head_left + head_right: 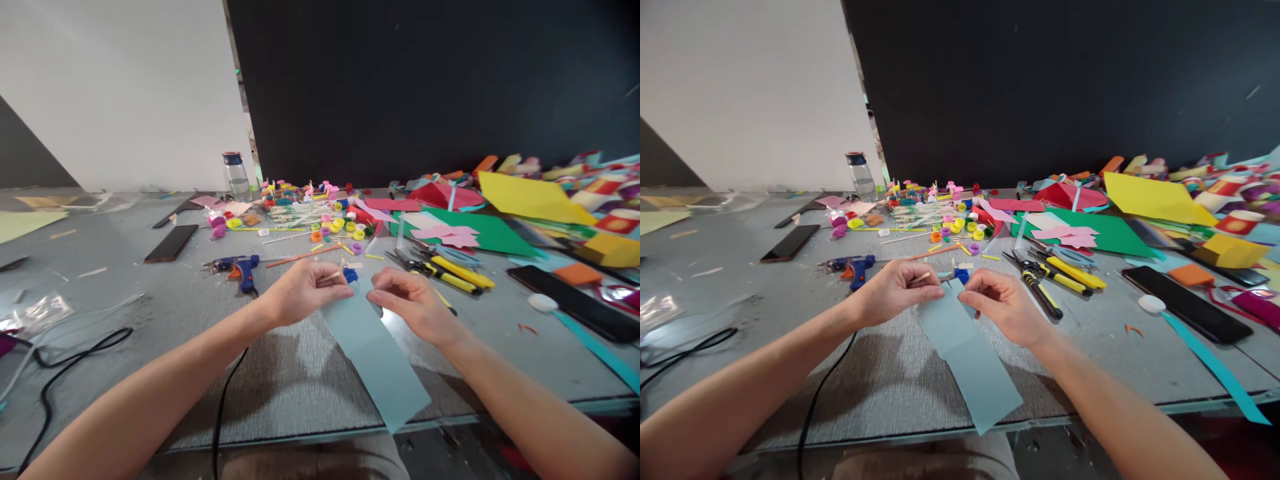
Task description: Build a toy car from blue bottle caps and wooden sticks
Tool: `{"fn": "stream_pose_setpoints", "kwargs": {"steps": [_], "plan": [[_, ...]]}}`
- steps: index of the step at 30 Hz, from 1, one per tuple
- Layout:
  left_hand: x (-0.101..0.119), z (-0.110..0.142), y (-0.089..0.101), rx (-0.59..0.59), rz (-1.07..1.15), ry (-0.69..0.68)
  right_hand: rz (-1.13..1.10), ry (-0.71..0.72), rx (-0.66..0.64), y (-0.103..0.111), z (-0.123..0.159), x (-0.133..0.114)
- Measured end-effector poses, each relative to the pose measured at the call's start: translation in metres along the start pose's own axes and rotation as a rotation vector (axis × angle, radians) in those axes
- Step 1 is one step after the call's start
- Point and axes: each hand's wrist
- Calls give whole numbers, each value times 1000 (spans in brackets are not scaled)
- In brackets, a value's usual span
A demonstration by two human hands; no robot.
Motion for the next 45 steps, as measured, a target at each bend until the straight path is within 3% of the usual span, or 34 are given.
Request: {"fn": "stream_pose_setpoints", "kwargs": {"steps": [7, 17, 28, 36, 41, 45], "plan": [[-3, -3, 3, 20, 66, 14, -18, 24, 74, -1, 0, 3], [-2, -2, 6, 51, 47, 11, -40, -56, -16, 4, 0, 3], [-6, -3, 11, 56, 37, 27, -4, -48, 87, 3, 0, -1], [-8, -5, 25, 196, 34, 48, -42, -68, 411, 18, -7, 18], [-10, -6, 32, 220, -9, 42, -55, -60, 413, 18, -9, 17], [-6, -5, 27, 269, -57, 10, -59, -60, 341, 15, -8, 15]]}}
Point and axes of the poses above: each hand's wrist, its own z-axis away from the middle knuckle, its own y-axis out of the back of the hand, x = y × z, and after that the axes turned 13 degrees about z, right-handed
